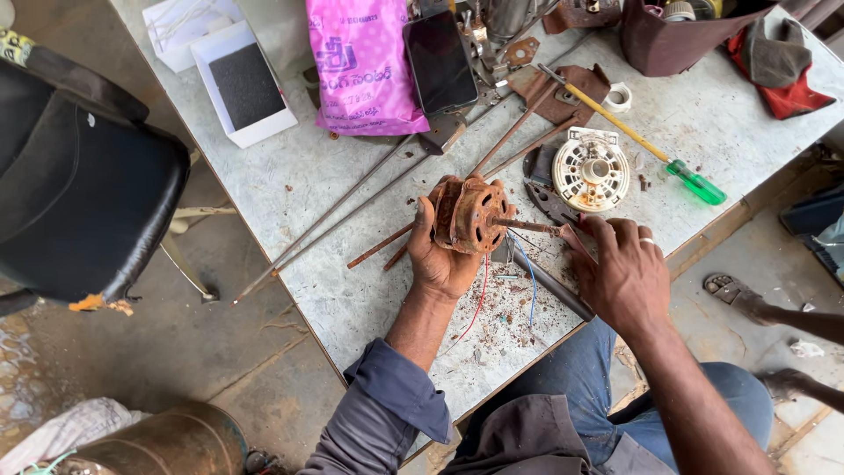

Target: The person uses pliers, a screwdriver, and a hammer to work on a small electrical component with wires. They repeatedly strike the component with the hammer and adjust the wires with pliers while seated at a cluttered workbench.

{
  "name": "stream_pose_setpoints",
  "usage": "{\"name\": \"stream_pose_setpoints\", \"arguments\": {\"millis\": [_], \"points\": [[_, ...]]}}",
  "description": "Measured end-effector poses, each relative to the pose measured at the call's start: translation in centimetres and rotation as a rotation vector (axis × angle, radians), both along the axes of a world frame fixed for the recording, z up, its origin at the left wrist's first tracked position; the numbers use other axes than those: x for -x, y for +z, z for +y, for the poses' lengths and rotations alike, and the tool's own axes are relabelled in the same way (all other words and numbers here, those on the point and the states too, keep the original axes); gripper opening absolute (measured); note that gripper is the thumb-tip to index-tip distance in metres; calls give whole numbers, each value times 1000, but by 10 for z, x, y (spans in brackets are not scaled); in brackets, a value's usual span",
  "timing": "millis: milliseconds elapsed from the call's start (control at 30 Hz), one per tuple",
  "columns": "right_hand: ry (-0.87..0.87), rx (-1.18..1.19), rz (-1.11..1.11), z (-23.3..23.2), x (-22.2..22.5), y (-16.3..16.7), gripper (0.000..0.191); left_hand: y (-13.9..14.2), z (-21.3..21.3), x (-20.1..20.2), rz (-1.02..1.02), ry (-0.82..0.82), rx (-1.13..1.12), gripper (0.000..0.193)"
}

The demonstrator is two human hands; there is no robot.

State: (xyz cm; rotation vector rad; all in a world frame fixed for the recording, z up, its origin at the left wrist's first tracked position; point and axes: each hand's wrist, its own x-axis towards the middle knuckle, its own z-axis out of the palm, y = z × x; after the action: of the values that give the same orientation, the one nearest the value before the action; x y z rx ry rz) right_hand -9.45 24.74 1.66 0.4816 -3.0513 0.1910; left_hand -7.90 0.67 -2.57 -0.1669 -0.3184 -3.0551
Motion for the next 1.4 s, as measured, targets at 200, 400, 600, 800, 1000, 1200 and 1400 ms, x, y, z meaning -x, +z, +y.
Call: {"name": "stream_pose_setpoints", "arguments": {"millis": [200, 400, 600, 800, 1000, 1200, 1400], "points": [[-231, 164, -91, 10, -15, 12, 47, 7, 0, 0, 57, 68, 33, 47], [-500, 1274, -628, 53, -88, 22, 44, 12, 2, -2, -5, 227, 184, 53], [-339, 1028, -984, 35, -141, 13, 31, 15, 11, -6, -8, 233, 322, 63], [-208, 782, -1032, 1, -127, 41, 23, 23, 16, -10, 86, 250, 444, 61], [-272, 822, -1043, -12, -118, 69, 20, 33, 16, -14, 138, 343, 651, 57], [-259, 812, -1043, -7, -121, 63, 21, 40, 19, -18, 224, 441, 871, 55], [-289, 762, -1071, -1, -124, 67, 25, 40, 21, -24, 258, 459, 971, 55]]}}
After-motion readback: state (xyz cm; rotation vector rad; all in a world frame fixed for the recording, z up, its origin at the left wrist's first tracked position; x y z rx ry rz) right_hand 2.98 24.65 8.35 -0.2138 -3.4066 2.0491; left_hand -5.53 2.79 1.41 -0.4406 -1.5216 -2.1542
